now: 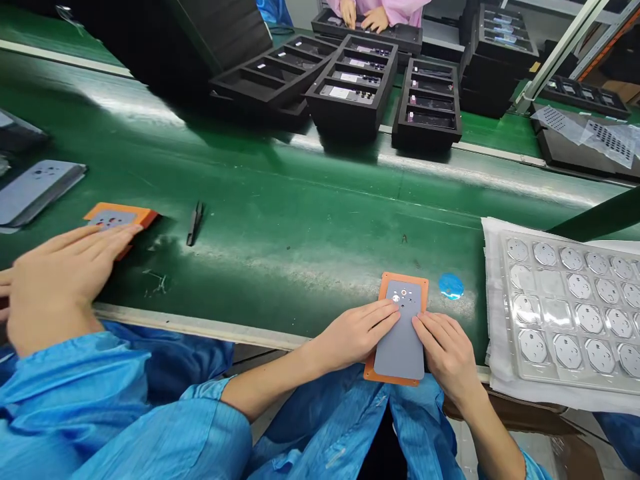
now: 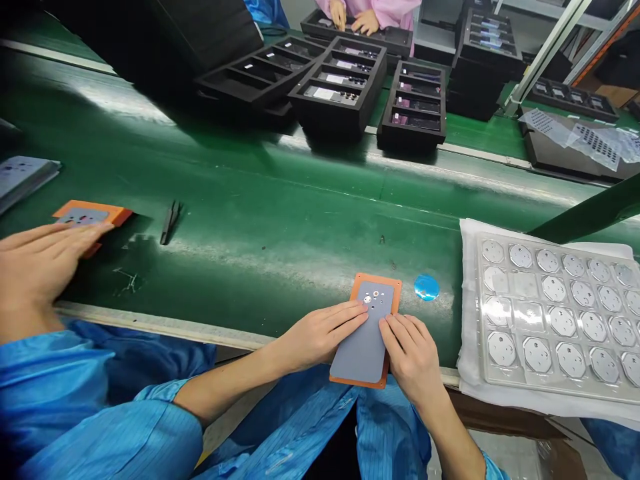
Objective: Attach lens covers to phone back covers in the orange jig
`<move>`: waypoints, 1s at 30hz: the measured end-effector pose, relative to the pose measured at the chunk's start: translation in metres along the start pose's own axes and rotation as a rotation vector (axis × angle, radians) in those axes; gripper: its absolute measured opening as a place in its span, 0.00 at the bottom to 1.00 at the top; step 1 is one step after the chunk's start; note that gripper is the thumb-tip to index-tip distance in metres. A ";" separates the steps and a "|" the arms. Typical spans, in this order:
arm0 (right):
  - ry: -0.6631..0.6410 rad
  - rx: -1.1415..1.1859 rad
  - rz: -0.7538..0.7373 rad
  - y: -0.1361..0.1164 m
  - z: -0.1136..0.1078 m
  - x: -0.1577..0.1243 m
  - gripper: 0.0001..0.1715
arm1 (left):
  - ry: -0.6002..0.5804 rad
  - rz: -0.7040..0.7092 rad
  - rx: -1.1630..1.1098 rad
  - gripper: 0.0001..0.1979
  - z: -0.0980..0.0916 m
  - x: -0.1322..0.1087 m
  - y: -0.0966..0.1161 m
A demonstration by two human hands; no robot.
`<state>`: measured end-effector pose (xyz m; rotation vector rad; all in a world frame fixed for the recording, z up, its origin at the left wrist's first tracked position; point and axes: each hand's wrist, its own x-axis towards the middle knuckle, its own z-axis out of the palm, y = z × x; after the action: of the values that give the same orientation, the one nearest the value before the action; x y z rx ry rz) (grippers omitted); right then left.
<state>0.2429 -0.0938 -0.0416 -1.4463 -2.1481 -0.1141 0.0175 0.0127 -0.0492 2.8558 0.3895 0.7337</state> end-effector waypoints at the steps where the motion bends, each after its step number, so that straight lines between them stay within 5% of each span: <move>1: 0.002 -0.003 -0.002 0.001 0.000 0.001 0.24 | 0.001 -0.003 0.010 0.18 -0.001 0.000 -0.001; 6: -0.028 -0.053 -0.030 0.005 0.001 0.005 0.21 | -0.015 -0.026 0.094 0.14 -0.001 0.003 -0.007; 17: -0.253 -0.202 -0.045 0.001 0.009 0.009 0.24 | -0.246 -0.113 0.116 0.18 -0.004 0.005 0.001; 30: -0.351 -0.221 -0.062 -0.008 0.001 -0.001 0.27 | -0.306 -0.177 0.188 0.20 -0.011 0.003 0.016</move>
<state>0.2356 -0.0975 -0.0413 -1.6227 -2.5313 -0.1320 0.0178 -0.0011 -0.0348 2.9868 0.6838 0.2328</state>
